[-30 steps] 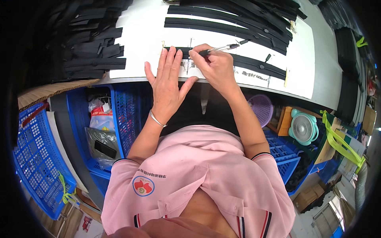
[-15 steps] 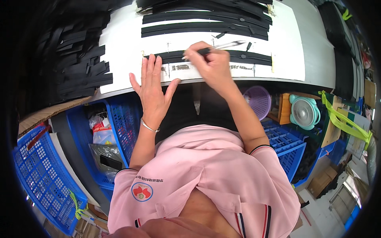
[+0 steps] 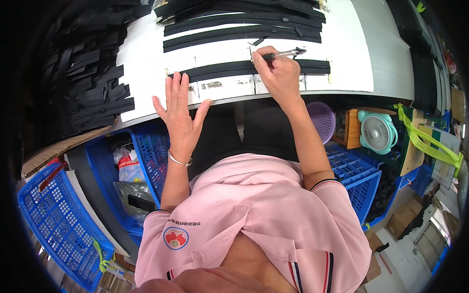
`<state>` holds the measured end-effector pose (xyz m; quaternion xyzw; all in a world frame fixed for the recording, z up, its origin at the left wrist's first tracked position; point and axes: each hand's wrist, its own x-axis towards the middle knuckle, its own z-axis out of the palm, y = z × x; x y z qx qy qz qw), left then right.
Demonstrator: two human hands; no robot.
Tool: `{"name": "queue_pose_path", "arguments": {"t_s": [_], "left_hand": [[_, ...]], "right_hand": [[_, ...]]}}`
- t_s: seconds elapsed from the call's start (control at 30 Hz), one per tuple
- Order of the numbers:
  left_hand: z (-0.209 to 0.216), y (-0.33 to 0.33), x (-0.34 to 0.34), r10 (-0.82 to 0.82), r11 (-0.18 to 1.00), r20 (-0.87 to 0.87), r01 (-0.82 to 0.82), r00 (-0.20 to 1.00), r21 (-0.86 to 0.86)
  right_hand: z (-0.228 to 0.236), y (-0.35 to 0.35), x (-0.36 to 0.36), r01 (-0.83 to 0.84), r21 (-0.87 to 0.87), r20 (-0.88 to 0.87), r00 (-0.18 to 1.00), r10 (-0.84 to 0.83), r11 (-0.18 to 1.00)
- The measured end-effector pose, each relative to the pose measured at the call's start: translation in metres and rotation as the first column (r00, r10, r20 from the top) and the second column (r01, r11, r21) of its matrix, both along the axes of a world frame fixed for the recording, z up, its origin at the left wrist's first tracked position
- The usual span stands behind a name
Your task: Sort and inspect black zippers on a white workbench.
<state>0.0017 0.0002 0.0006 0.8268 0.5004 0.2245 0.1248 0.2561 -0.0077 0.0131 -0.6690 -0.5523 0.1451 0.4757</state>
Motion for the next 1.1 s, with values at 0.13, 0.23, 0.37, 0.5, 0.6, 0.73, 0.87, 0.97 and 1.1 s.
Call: {"name": "queue_pose_path", "arguments": {"t_s": [0.13, 0.23, 0.37, 0.5, 0.6, 0.73, 0.87, 0.97, 1.1], "left_hand": [[0.015, -0.001, 0.018, 0.020, 0.999, 0.087, -0.022, 0.996, 0.026], [0.015, 0.002, 0.045, -0.192, 0.981, 0.254, 0.191, 0.948, 0.030], [0.014, 0.005, 0.076, -0.280, 0.960, 0.223, 0.270, 0.934, 0.074], [0.010, 0.008, 0.082, -0.244, 0.968, 0.224, 0.222, 0.944, 0.116], [0.009, 0.007, 0.083, -0.236, 0.968, 0.216, 0.210, 0.947, 0.136], [0.008, 0.009, 0.084, -0.243, 0.966, 0.213, 0.215, 0.946, 0.144], [0.008, 0.009, 0.086, -0.249, 0.963, 0.213, 0.219, 0.945, 0.156], [0.009, 0.008, 0.086, -0.244, 0.964, 0.209, 0.214, 0.947, 0.157], [0.010, 0.008, 0.086, -0.246, 0.963, 0.191, 0.218, 0.950, 0.156]], "right_hand": [[-0.002, 0.000, 0.002, -0.016, 0.022, 0.033, 0.999, 0.015, 1.000], [-0.002, 0.001, -0.001, -0.012, 0.037, 0.045, 0.999, 0.010, 0.999], [-0.002, 0.001, -0.002, -0.010, 0.045, 0.028, 1.000, 0.008, 0.999], [-0.002, -0.003, -0.001, -0.006, 0.032, -0.144, 0.989, 0.011, 0.999], [0.001, -0.007, 0.004, -0.112, 0.043, -0.139, 0.983, 0.117, 0.993], [-0.004, -0.006, 0.005, -0.124, 0.083, -0.108, 0.985, 0.133, 0.989], [-0.020, -0.006, 0.013, -0.116, 0.037, -0.023, 0.993, 0.117, 0.993], [-0.007, -0.010, 0.014, -0.144, 0.016, 0.030, 0.989, 0.143, 0.990], [0.013, -0.026, 0.027, -0.166, 0.042, -0.285, 0.943, 0.171, 0.985]]}}
